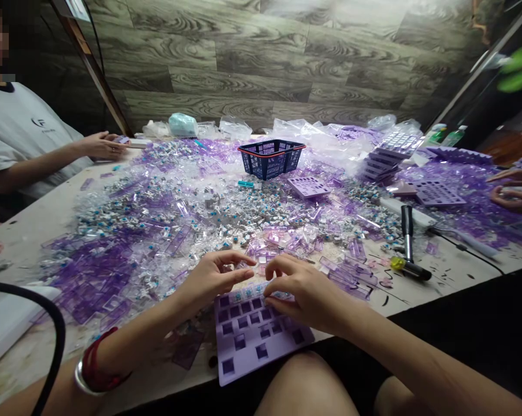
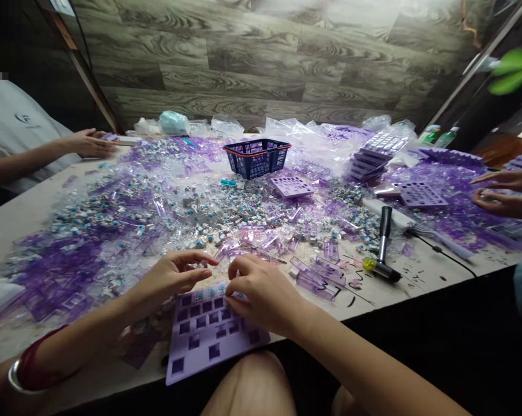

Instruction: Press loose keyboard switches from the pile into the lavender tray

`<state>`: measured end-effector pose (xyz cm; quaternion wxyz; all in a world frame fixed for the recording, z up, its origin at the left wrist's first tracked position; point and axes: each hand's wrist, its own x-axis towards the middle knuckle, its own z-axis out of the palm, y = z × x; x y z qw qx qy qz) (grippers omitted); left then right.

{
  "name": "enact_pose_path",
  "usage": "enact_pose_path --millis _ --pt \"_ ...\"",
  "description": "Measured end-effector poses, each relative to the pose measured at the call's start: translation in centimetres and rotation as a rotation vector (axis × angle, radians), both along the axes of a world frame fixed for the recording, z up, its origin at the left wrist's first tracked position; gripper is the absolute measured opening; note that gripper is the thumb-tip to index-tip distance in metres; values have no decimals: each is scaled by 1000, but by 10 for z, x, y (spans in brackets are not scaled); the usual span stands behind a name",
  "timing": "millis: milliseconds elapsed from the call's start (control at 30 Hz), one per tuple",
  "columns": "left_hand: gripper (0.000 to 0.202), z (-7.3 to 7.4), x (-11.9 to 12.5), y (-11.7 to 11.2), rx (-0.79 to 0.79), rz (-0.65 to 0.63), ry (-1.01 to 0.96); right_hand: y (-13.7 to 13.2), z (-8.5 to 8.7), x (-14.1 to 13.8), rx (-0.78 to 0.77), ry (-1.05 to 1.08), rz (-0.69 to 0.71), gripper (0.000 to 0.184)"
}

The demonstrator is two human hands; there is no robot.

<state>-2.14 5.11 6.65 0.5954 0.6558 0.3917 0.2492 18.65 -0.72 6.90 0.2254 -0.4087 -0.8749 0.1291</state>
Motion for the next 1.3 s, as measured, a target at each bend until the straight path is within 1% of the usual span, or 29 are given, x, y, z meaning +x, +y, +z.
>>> enact_pose_path --millis 167,333,567,800,933,1033,1100,1167,1233,1300 --pt "43 0 -1 -1 0 -5 16 3 -2 -3 41 50 -27 8" --pt "42 -1 -1 0 21 -8 19 5 -8 -1 69 128 -8 9" --pt "41 -2 -1 0 24 -6 24 1 -17 -1 114 173 -35 10" --pt "39 -5 -3 1 41 -7 27 -1 -22 -3 143 184 -53 10" --pt "39 -2 -2 0 54 -5 31 -1 -21 -3 109 181 -50 9" --pt "36 -1 -2 0 102 -16 61 -1 -17 -1 66 161 -52 11" --pt "32 -3 -2 0 200 -31 85 -1 -14 0 64 188 -45 9" --pt "27 -7 -2 -1 425 -70 106 -2 -9 0 71 265 -36 7" --pt "25 -12 -3 -3 694 -131 145 -4 -5 -1 59 345 -16 12" --pt "27 -16 -4 -8 888 -196 218 -6 -2 -3 36 380 24 12"
